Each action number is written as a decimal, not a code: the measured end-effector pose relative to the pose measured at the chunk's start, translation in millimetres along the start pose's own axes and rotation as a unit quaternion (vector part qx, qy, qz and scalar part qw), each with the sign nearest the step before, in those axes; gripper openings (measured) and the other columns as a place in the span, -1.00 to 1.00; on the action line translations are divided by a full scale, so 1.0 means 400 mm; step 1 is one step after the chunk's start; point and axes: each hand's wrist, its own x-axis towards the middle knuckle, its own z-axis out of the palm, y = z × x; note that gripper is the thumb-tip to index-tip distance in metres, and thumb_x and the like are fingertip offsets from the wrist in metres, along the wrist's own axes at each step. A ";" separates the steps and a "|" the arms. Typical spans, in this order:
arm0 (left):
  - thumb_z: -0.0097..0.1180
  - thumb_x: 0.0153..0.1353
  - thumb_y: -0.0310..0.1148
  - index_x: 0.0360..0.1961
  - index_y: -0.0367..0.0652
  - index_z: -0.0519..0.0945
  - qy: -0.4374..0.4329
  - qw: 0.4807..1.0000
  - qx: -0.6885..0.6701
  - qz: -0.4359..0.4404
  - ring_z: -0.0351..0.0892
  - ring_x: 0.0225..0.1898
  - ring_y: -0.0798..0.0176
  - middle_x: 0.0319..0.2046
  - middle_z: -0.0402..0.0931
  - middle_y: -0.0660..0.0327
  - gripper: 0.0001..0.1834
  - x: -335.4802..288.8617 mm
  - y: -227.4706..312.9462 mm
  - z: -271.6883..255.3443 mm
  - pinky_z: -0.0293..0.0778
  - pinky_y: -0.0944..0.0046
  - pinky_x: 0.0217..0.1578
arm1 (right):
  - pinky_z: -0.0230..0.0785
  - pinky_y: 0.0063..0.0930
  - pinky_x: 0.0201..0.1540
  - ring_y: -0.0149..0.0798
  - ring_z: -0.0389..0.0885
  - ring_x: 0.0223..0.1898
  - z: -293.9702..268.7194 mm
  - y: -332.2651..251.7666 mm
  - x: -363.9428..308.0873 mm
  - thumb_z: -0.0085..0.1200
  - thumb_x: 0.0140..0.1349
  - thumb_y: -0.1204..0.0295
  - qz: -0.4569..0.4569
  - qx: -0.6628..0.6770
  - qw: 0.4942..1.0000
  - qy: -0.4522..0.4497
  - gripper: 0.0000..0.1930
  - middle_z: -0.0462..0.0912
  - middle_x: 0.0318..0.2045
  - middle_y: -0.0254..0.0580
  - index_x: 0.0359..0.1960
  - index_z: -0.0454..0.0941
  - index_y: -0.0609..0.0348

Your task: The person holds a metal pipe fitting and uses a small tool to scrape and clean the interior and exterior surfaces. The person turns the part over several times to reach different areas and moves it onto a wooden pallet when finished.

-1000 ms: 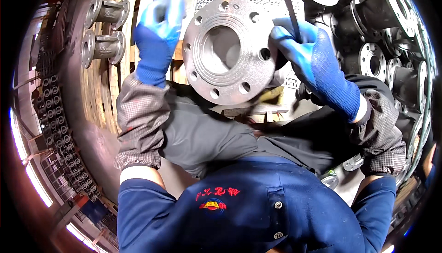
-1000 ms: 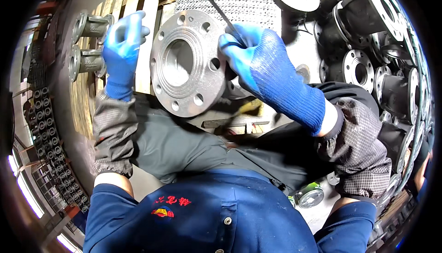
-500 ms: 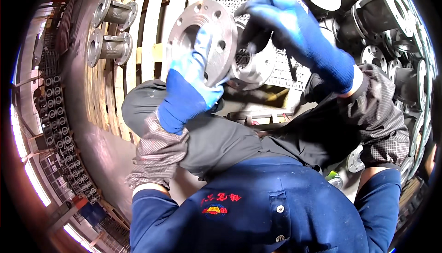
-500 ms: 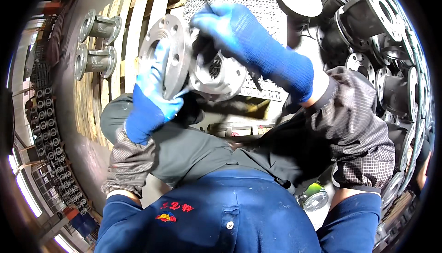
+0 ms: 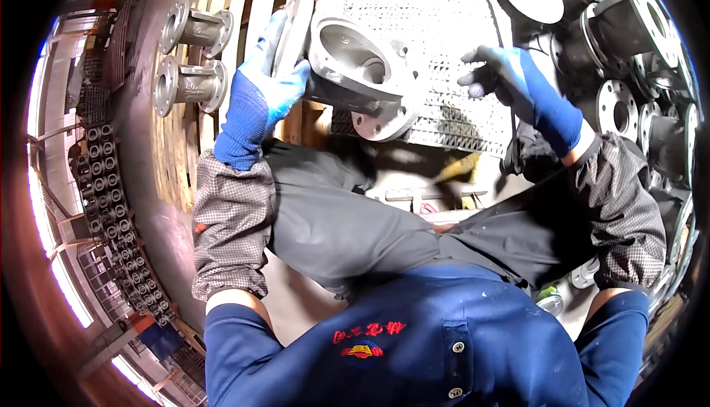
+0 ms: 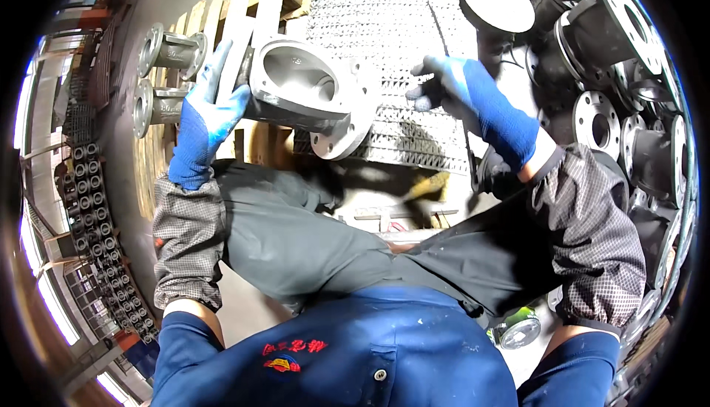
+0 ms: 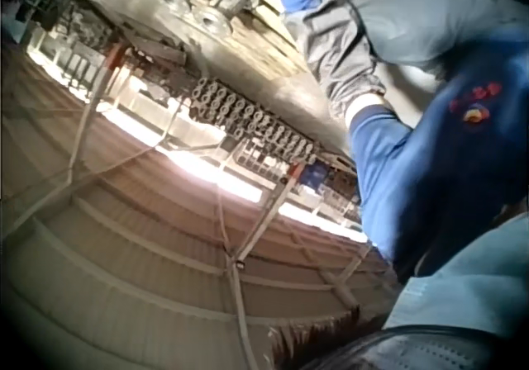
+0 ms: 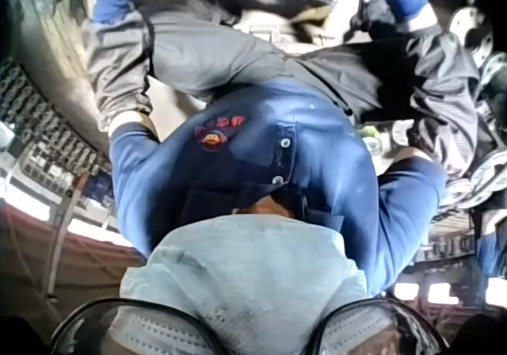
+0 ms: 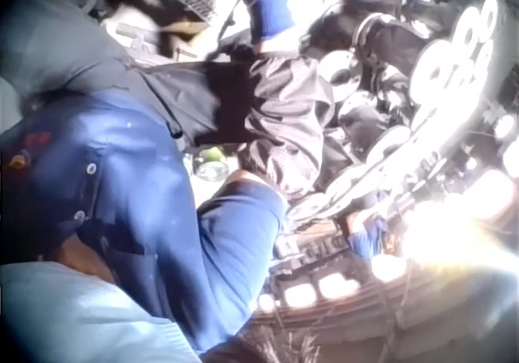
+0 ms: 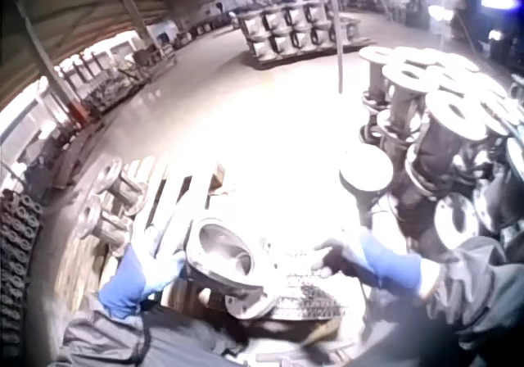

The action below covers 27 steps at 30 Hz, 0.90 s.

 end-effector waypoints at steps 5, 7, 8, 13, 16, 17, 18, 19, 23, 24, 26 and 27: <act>0.16 0.09 -0.44 0.25 -0.32 0.23 0.067 0.996 -0.052 -0.035 0.40 0.09 0.22 0.15 0.34 -0.01 -0.32 0.006 -0.097 -0.013 0.34 0.33 0.07 | 0.11 -0.76 -0.59 -0.55 0.50 -0.52 0.061 -0.010 0.007 -0.23 0.31 0.24 0.031 0.003 0.998 -0.050 -0.66 0.63 -0.39 -0.21 -0.12 0.46 0.24; 0.14 0.10 -0.46 0.25 -0.32 0.24 0.060 0.990 -0.103 -0.080 0.40 0.09 0.23 0.15 0.34 0.01 -0.34 0.003 -0.106 -0.018 0.35 0.34 0.07 | 0.18 -0.71 -0.55 -0.52 0.51 -0.53 0.059 0.004 0.023 -0.21 0.33 0.16 0.020 -0.022 0.998 -0.052 -0.63 0.64 -0.40 -0.22 -0.11 0.48 0.21; 0.14 0.10 -0.47 0.25 -0.31 0.24 0.049 0.986 -0.119 -0.105 0.39 0.09 0.23 0.15 0.33 0.01 -0.34 0.002 -0.107 -0.026 0.35 0.34 0.07 | 0.21 -0.69 -0.53 -0.50 0.51 -0.53 0.059 0.007 0.032 -0.20 0.33 0.14 0.013 -0.043 0.998 -0.049 -0.61 0.64 -0.40 -0.22 -0.11 0.49 0.20; 0.07 0.09 -0.54 0.24 -0.32 0.26 0.047 0.991 -0.076 -0.101 0.37 0.09 0.30 0.16 0.33 0.05 -0.38 -0.018 -0.129 -0.035 0.35 0.37 0.05 | 0.38 -0.60 -0.50 -0.40 0.60 -0.55 0.022 -0.006 0.126 -0.06 0.27 0.09 -0.115 -0.126 0.985 0.028 -0.54 0.63 -0.38 -0.15 -0.06 0.46 0.28; 0.06 0.07 -0.56 0.24 -0.30 0.26 0.073 0.980 -0.127 -0.131 0.40 0.07 0.29 0.15 0.35 0.06 -0.36 -0.030 -0.116 -0.029 0.36 0.38 0.03 | 0.49 -0.49 -0.34 -0.32 0.65 -0.38 0.045 -0.069 0.207 0.03 0.22 0.02 -0.182 -0.241 0.953 0.037 -0.43 0.64 -0.30 -0.05 0.03 0.43 0.31; 0.05 0.05 -0.58 0.26 -0.25 0.25 0.058 0.971 -0.131 -0.190 0.40 0.09 0.28 0.17 0.34 0.04 -0.33 -0.023 -0.095 -0.033 0.37 0.38 0.01 | 0.48 -0.42 -0.26 -0.24 0.64 -0.30 0.066 -0.069 0.252 0.04 0.17 -0.06 -0.239 -0.272 0.930 0.054 -0.35 0.63 -0.26 -0.02 0.04 0.42 0.33; 0.04 0.04 -0.58 0.26 -0.23 0.25 0.063 0.979 -0.107 -0.159 0.40 0.08 0.29 0.17 0.34 0.04 -0.33 -0.026 -0.106 -0.034 0.38 0.38 0.00 | 0.48 -0.35 -0.18 -0.17 0.64 -0.22 0.101 -0.074 0.293 0.06 0.11 -0.14 -0.299 -0.301 0.903 0.067 -0.26 0.62 -0.21 0.02 0.06 0.41 0.34; 0.04 0.04 -0.59 0.27 -0.21 0.25 0.067 0.986 -0.080 -0.129 0.41 0.07 0.30 0.17 0.34 0.04 -0.32 -0.036 -0.123 -0.036 0.39 0.38 -0.01 | 0.46 -0.30 -0.11 -0.12 0.61 -0.15 0.155 -0.095 0.310 0.08 0.09 -0.16 -0.308 -0.360 0.876 0.087 -0.23 0.58 -0.13 0.06 0.09 0.38 0.32; 0.06 0.03 -0.58 0.27 -0.20 0.24 0.067 0.996 -0.030 -0.047 0.43 0.05 0.33 0.17 0.34 0.03 -0.31 -0.021 -0.107 -0.025 0.39 0.37 -0.02 | 0.37 -0.14 0.06 0.11 0.51 0.00 0.304 -0.154 0.389 0.05 -0.02 -0.30 -0.289 -0.472 0.829 0.085 -0.07 0.47 0.00 0.22 0.17 0.28 0.28; 0.06 0.03 -0.58 0.27 -0.21 0.24 0.064 0.997 -0.025 -0.044 0.43 0.05 0.32 0.17 0.35 0.03 -0.31 -0.020 -0.106 -0.026 0.39 0.37 -0.02 | 0.37 -0.15 0.05 0.13 0.51 -0.01 0.328 -0.161 0.406 0.03 -0.02 -0.32 -0.278 -0.498 0.816 0.096 -0.06 0.48 -0.02 0.23 0.18 0.27 0.26; 0.08 0.03 -0.56 0.26 -0.25 0.25 0.071 0.997 -0.011 -0.012 0.44 0.05 0.32 0.16 0.35 0.03 -0.32 -0.015 -0.111 -0.022 0.40 0.36 -0.01 | 0.40 -0.16 0.01 0.11 0.54 -0.06 0.328 -0.136 0.444 -0.01 -0.02 -0.35 -0.316 -0.508 0.793 0.116 -0.07 0.51 -0.07 0.16 0.17 0.28 0.21; 0.09 0.03 -0.56 0.25 -0.26 0.25 0.075 0.997 -0.008 -0.014 0.44 0.05 0.32 0.16 0.35 0.02 -0.32 -0.017 -0.115 -0.024 0.40 0.36 -0.01 | 0.41 -0.16 0.00 0.11 0.54 -0.07 0.329 -0.143 0.434 -0.02 -0.01 -0.34 -0.308 -0.511 0.795 0.107 -0.09 0.51 -0.08 0.16 0.17 0.28 0.20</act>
